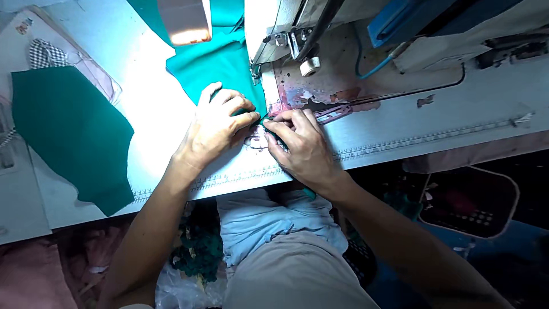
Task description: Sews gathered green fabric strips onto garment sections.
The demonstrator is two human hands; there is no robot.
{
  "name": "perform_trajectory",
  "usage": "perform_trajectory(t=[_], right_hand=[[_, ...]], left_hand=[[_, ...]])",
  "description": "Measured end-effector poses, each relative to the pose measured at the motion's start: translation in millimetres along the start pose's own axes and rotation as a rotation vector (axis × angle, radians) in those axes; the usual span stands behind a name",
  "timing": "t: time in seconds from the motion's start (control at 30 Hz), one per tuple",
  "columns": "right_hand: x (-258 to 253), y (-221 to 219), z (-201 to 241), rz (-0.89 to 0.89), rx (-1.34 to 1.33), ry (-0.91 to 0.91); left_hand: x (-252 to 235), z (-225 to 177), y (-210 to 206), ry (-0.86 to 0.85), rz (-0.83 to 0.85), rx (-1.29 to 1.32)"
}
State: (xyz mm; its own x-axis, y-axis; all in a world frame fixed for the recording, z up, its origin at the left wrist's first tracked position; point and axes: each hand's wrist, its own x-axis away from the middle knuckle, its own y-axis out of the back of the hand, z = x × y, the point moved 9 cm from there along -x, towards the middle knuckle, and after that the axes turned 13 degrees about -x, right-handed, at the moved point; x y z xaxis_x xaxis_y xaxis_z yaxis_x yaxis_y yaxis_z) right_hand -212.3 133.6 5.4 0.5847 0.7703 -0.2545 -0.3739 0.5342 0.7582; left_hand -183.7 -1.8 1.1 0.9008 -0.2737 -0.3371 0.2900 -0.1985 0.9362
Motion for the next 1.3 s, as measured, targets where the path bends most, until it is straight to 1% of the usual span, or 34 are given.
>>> perform_trajectory(t=[0.1, 0.23, 0.43, 0.57, 0.67, 0.73, 0.83, 0.93, 1.0, 1.13, 1.2, 1.23, 1.3], right_hand=[[-1.9, -5.5, -0.4, 0.066, 0.081, 0.038], [-3.5, -12.3, -0.1, 0.136, 0.159, 0.079], [-14.6, -12.9, -3.4, 0.139, 0.179, 0.056], [-36.2, -13.0, -8.9, 0.153, 0.174, 0.047], [-48.4, -15.4, -16.9, 0.102, 0.197, 0.006], [-48.3, -13.1, -16.7, 0.089, 0.180, -0.018], [-35.4, -5.4, -12.3, 0.116, 0.115, -0.070], [-16.9, 12.1, -14.2, 0.041, 0.027, -0.091], [2.4, 31.7, -20.5, -0.020, -0.009, -0.111], [31.1, 82.2, -45.9, -0.120, 0.016, -0.222], [39.7, 112.8, -57.7, -0.169, 0.038, -0.289], [41.8, 129.7, -63.1, -0.201, 0.036, -0.306], [43.3, 166.8, -72.9, -0.308, 0.001, -0.284]], left_hand=[[-0.2, -1.3, 2.3, -0.039, -0.014, -0.005], [9.0, -5.8, 0.6, -0.131, -0.008, 0.016], [7.5, 7.7, -7.2, -0.101, 0.040, 0.013], [-9.3, 31.5, -9.7, -0.080, 0.043, 0.028], [-18.1, 47.2, -12.2, -0.068, 0.039, 0.002], [-21.1, 54.2, -12.9, -0.058, 0.007, -0.013], [-20.7, 57.6, -14.0, -0.033, -0.015, -0.010], [-20.7, 60.4, -13.2, -0.026, -0.049, 0.015], [-20.2, 62.2, -13.9, 0.000, -0.048, 0.062], [-19.8, 73.6, -12.3, 0.096, -0.077, 0.134], [-19.9, 78.7, -12.8, 0.143, -0.086, 0.116], [-20.1, 82.3, -14.8, 0.181, -0.065, 0.084], [-20.5, 91.3, -21.1, 0.306, 0.042, 0.006]])
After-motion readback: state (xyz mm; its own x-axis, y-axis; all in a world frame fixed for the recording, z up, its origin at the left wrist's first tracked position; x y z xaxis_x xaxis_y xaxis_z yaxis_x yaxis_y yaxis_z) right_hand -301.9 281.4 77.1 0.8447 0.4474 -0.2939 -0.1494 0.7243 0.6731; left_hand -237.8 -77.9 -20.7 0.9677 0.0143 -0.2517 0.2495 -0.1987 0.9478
